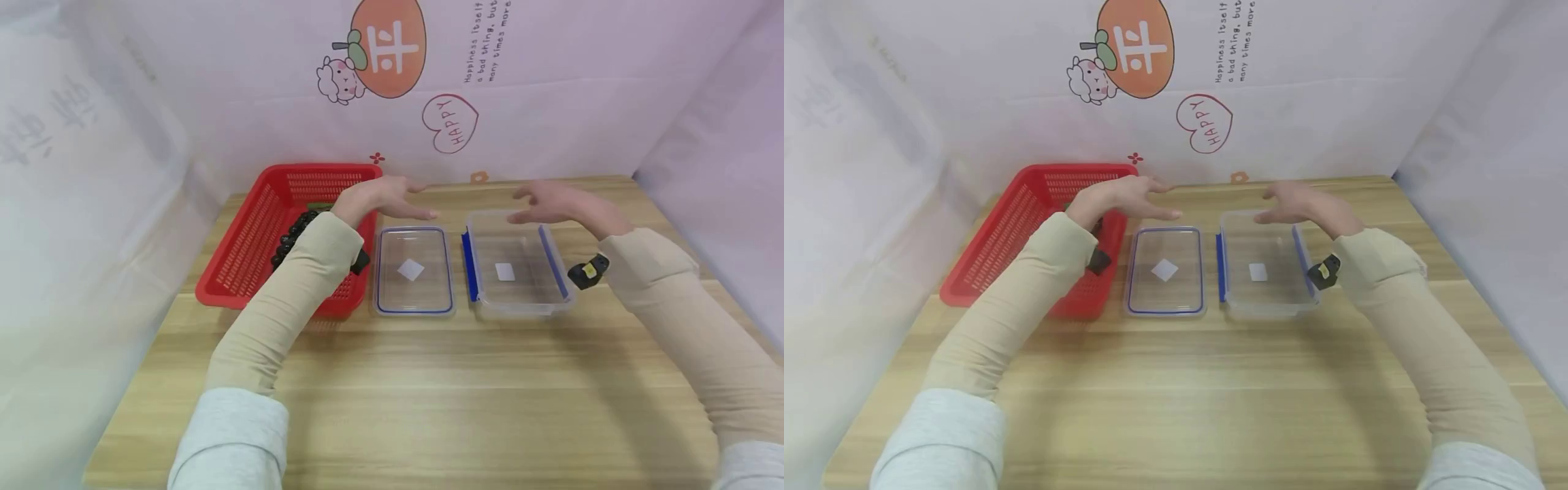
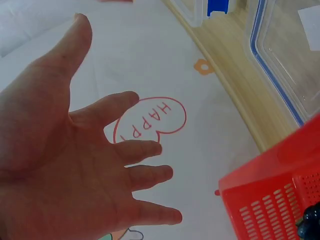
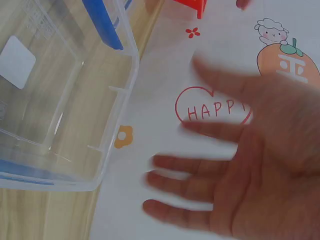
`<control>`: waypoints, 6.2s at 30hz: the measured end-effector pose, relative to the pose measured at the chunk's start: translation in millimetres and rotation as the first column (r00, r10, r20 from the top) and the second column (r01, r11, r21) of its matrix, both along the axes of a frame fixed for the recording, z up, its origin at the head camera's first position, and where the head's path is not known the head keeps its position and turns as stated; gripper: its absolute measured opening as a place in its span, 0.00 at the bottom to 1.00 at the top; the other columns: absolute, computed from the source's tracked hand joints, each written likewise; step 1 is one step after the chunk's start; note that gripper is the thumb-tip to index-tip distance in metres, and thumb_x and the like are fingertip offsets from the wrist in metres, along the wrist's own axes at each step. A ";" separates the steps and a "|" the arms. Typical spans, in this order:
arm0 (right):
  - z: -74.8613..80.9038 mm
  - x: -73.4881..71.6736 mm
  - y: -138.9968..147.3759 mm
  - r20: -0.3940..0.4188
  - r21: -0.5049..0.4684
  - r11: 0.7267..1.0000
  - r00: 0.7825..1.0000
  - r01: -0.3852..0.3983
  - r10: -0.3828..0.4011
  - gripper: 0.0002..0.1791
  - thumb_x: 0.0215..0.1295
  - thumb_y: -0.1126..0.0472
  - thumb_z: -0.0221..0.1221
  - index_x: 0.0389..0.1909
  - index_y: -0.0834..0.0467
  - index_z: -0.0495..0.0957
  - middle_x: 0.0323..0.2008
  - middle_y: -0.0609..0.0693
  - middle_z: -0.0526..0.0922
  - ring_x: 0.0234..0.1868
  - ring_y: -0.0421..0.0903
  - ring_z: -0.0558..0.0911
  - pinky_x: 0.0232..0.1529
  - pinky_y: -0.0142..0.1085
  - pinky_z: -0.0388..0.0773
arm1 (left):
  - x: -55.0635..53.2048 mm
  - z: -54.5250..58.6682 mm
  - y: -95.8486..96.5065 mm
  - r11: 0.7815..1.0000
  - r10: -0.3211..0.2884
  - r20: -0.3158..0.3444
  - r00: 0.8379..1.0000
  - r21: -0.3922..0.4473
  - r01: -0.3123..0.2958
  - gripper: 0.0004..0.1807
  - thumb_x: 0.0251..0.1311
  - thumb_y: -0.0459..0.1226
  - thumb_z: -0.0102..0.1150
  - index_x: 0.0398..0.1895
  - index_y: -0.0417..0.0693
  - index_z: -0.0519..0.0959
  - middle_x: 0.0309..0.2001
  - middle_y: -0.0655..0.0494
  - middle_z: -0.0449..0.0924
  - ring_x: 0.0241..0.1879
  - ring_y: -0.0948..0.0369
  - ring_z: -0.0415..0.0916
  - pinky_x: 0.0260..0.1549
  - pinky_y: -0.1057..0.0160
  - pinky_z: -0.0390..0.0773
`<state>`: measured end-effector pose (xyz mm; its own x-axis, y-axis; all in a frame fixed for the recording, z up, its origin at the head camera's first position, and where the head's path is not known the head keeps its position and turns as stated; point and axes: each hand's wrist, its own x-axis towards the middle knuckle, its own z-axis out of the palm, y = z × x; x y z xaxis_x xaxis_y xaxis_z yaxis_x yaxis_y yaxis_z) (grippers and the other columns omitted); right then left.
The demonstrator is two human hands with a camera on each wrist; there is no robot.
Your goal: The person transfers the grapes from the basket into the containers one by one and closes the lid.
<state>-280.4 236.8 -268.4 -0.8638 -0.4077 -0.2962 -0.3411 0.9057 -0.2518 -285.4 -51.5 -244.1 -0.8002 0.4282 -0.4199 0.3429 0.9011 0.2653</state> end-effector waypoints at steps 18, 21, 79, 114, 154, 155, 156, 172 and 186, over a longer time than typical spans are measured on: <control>-45.6 3.7 55.7 0.180 -0.011 0.976 0.960 0.218 -0.213 0.18 0.61 0.63 0.56 0.12 0.62 0.74 0.10 0.47 0.75 0.13 0.38 0.72 0.18 0.30 0.75 | -11.5 -11.5 -132.3 0.942 0.321 -0.098 0.942 -0.072 -0.328 0.22 0.64 0.46 0.54 0.52 0.38 0.77 0.47 0.43 0.78 0.45 0.52 0.73 0.50 0.55 0.75; -50.3 3.0 53.0 0.168 -0.009 0.981 0.968 0.192 -0.188 0.18 0.61 0.64 0.55 0.11 0.61 0.74 0.09 0.45 0.75 0.12 0.37 0.71 0.17 0.28 0.72 | -10.3 -19.7 -152.4 0.917 0.374 -0.077 0.924 -0.118 -0.381 0.23 0.63 0.45 0.55 0.55 0.37 0.74 0.58 0.41 0.72 0.57 0.48 0.70 0.58 0.49 0.72; -55.9 14.2 49.0 0.172 -0.081 0.939 0.933 0.333 -0.316 0.10 0.55 0.68 0.50 0.18 0.67 0.73 0.14 0.51 0.79 0.16 0.41 0.78 0.20 0.32 0.79 | -20.0 -54.2 -152.8 0.896 0.440 0.059 0.896 -0.089 -0.434 0.31 0.62 0.44 0.53 0.63 0.33 0.63 0.62 0.36 0.64 0.58 0.44 0.67 0.54 0.48 0.75; -54.3 16.3 41.6 0.105 -0.050 0.962 0.959 0.269 -0.263 0.09 0.53 0.68 0.49 0.20 0.69 0.73 0.14 0.52 0.79 0.16 0.42 0.78 0.19 0.31 0.78 | -5.8 -46.0 -143.1 0.796 0.600 -0.055 0.798 -0.058 -0.602 0.18 0.56 0.42 0.59 0.45 0.39 0.73 0.42 0.46 0.69 0.38 0.53 0.64 0.35 0.59 0.71; -58.4 18.9 41.2 0.051 -0.053 0.971 0.971 0.235 -0.232 0.09 0.50 0.69 0.48 0.17 0.68 0.73 0.12 0.53 0.78 0.14 0.43 0.77 0.17 0.32 0.77 | -6.2 0.3 -130.8 0.722 0.684 -0.028 0.729 -0.115 -0.682 0.18 0.59 0.42 0.53 0.47 0.41 0.66 0.46 0.48 0.66 0.18 0.60 0.71 0.24 0.66 0.81; -58.4 19.2 41.0 0.044 -0.054 0.971 0.972 0.234 -0.232 0.09 0.49 0.69 0.47 0.16 0.68 0.73 0.12 0.52 0.78 0.14 0.43 0.77 0.17 0.31 0.77 | -6.1 1.1 -130.5 0.724 0.681 -0.039 0.731 -0.107 -0.681 0.18 0.58 0.43 0.53 0.47 0.41 0.66 0.46 0.47 0.66 0.18 0.60 0.71 0.24 0.66 0.81; -58.4 19.4 40.8 0.038 -0.054 0.971 0.972 0.234 -0.232 0.09 0.49 0.69 0.47 0.16 0.67 0.73 0.12 0.52 0.78 0.13 0.43 0.77 0.17 0.31 0.77 | -6.0 2.1 -130.0 0.722 0.684 -0.044 0.728 -0.098 -0.684 0.18 0.58 0.43 0.53 0.46 0.42 0.67 0.46 0.48 0.67 0.18 0.59 0.72 0.24 0.66 0.81; -57.5 20.7 42.4 0.052 -0.030 0.972 0.972 0.231 -0.230 0.10 0.54 0.68 0.48 0.17 0.67 0.72 0.15 0.54 0.77 0.16 0.44 0.76 0.18 0.30 0.75 | -6.3 19.2 -120.1 0.760 0.646 -0.087 0.758 -0.024 -0.650 0.19 0.59 0.47 0.54 0.45 0.42 0.71 0.45 0.50 0.70 0.19 0.63 0.69 0.24 0.68 0.77; -54.8 23.0 39.7 0.055 -0.006 0.970 0.969 0.243 -0.243 0.10 0.57 0.68 0.48 0.19 0.68 0.71 0.16 0.56 0.78 0.17 0.44 0.77 0.19 0.31 0.77 | 2.0 30.5 -121.0 0.749 0.662 -0.050 0.748 0.065 -0.659 0.27 0.59 0.48 0.54 0.55 0.38 0.69 0.61 0.45 0.69 0.34 0.54 0.82 0.40 0.59 0.83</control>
<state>-257.4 276.4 -323.2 -0.9206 -0.1916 -0.3404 -0.0972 0.9564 -0.2756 -283.4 -172.5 -213.5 -0.9145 -0.2020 -0.3507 -0.3158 0.8980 0.3064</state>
